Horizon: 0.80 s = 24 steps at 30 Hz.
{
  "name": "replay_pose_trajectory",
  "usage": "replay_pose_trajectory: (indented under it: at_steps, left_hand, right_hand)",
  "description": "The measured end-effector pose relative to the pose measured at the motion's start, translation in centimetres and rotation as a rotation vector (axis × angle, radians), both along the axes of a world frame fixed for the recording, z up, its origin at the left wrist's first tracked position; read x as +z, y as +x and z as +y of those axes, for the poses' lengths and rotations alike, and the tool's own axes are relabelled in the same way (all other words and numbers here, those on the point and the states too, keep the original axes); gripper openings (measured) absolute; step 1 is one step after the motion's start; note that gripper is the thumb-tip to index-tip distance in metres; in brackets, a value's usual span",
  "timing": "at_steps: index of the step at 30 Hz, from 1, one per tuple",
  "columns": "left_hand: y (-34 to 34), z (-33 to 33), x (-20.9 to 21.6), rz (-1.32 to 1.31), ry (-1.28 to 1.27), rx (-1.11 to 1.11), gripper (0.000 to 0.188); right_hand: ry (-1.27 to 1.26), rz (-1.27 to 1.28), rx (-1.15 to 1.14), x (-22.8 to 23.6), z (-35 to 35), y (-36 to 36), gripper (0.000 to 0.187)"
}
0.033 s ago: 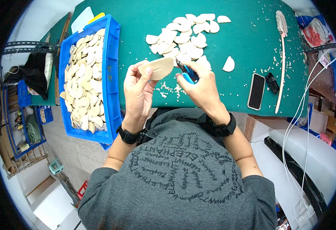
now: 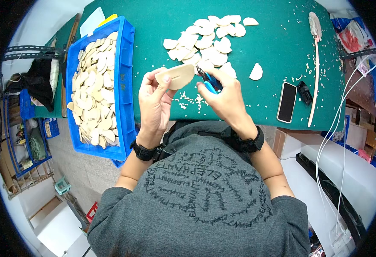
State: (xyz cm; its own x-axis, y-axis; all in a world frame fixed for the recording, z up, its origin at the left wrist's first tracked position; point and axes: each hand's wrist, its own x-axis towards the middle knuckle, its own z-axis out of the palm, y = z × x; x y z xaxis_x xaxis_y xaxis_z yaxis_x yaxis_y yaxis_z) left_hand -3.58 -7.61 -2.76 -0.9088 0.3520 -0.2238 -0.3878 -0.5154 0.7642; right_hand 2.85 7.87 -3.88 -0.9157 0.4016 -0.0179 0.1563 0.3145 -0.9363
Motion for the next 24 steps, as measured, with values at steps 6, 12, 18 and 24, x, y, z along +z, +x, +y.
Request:
replay_pose_trajectory:
  at_steps: [6,12,18,24]
  left_hand:
    - [0.1,0.0,0.0,0.042,-0.023,0.001,0.028]
    - [0.0,-0.1,-0.2,0.038,-0.001,0.004,0.027]
    - [-1.0,-0.9,0.0,0.373,-0.339,-0.109,0.032]
    - [-2.4,-0.9,1.4,0.6,-0.711,-0.338,0.033]
  right_hand:
    - [-0.017,0.035,0.028,0.3,-0.2,-0.2,0.033]
    - [-0.104,0.017,0.029,0.0,-0.2,-0.1,0.029]
    - [0.019,0.014,0.071,0.4,0.3,-0.1,0.028]
    - [0.115,0.032,0.116,0.2,0.1,0.0,0.031]
